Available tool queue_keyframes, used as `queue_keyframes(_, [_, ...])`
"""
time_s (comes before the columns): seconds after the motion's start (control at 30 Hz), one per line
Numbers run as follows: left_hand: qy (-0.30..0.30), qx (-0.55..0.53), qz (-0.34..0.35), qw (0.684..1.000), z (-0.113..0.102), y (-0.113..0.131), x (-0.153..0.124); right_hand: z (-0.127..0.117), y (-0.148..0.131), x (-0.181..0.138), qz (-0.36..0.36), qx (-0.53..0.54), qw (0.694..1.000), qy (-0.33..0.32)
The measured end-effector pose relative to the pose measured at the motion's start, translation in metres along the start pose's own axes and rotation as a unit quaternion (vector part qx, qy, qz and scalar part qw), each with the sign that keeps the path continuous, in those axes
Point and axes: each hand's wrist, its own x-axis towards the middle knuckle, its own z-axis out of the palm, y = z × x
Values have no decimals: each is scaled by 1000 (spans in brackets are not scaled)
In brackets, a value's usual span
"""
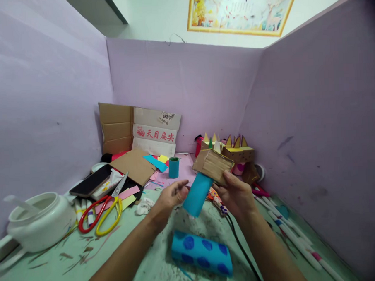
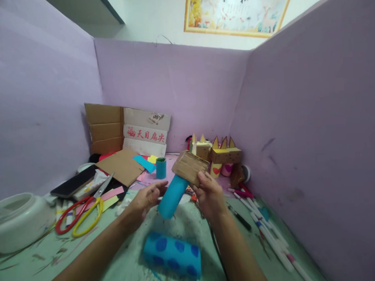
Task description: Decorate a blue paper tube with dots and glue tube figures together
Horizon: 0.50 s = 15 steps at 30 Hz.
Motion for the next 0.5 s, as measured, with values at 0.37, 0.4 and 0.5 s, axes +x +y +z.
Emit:
queue_keyframes(0.37, [59, -104, 26, 992, 0, 4, -2, 7, 3, 3, 49, 116, 989, 82])
queue_keyframes(0.4, [74, -107, 30, 991, 0, 3, -1, 8, 4, 1, 64, 112, 989, 75])
queue_keyframes(0.5, [135, -106, 42, 984, -6, 3, 3, 9, 6, -2, 141, 72, 987, 40])
